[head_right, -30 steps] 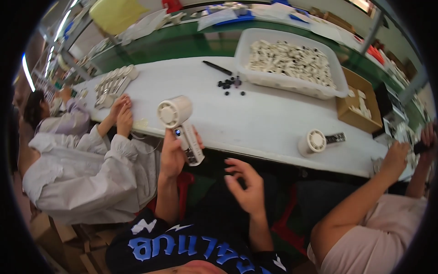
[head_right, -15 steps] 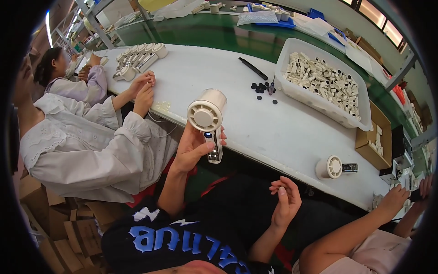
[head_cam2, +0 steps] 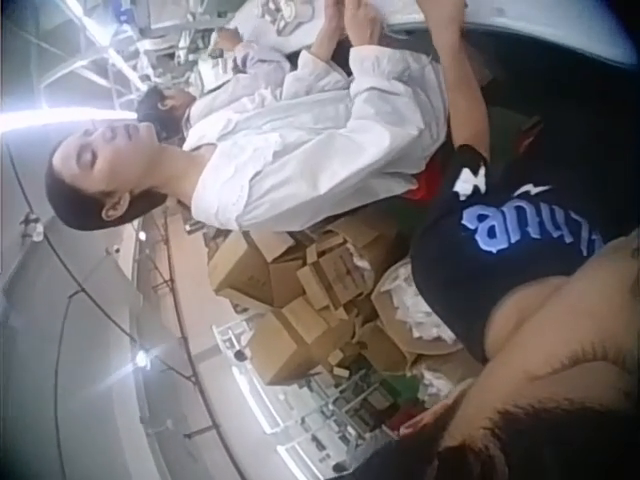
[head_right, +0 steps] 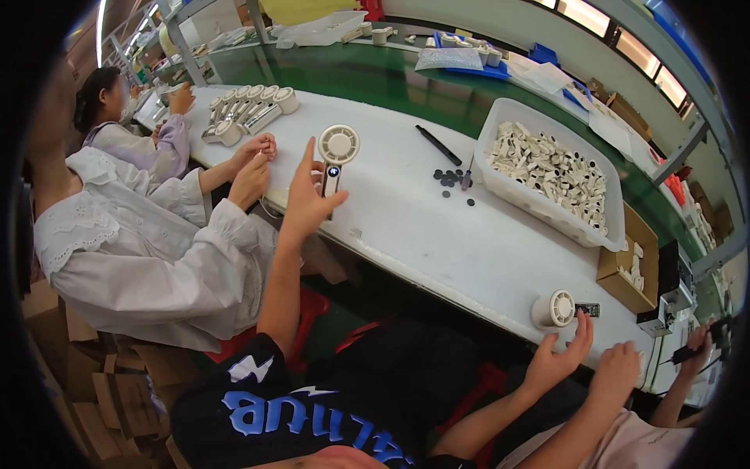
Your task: The person assembles small handheld fans by hand, inserting internal components and plastic parts into a fan housing.
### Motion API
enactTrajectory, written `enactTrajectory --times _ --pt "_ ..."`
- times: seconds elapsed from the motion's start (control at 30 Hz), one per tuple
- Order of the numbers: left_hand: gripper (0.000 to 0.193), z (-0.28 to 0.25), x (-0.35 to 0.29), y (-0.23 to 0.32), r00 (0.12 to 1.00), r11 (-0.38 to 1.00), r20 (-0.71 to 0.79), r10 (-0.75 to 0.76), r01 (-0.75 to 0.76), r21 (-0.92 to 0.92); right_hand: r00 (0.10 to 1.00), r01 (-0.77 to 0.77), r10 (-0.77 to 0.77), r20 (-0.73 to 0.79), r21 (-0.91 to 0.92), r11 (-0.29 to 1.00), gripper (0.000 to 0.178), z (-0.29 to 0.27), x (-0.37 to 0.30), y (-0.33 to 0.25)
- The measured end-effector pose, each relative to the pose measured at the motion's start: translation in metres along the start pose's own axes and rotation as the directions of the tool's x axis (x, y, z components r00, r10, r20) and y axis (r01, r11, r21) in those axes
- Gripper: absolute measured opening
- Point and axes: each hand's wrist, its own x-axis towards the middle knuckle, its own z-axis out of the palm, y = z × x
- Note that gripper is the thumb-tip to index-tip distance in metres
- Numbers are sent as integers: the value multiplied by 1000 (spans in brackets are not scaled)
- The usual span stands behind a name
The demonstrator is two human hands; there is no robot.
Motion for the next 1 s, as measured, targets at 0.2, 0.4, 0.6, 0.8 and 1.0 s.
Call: enactTrajectory --times 0.2,0.4,0.6,0.8,1.0 --pt "82 -22 47 -3 971 894 35 -235 202 400 979 53 -29 200 -118 992 57 8 19 1" --pt "72 31 2 0 961 858 9 276 -251 448 925 -104 152 347 -154 983 53 23 28 -3" --pt "79 129 -48 67 736 928 598 319 -113 -356 947 51 -146 286 315 948 49 47 30 -70" --pt "76 122 -38 39 840 899 518 161 92 -429 799 -55 -314 513 582 811 41 77 98 -100" --pt "64 134 -38 27 926 934 345 150 -17 -358 814 -98 228 534 -261 960 37 179 200 -54"
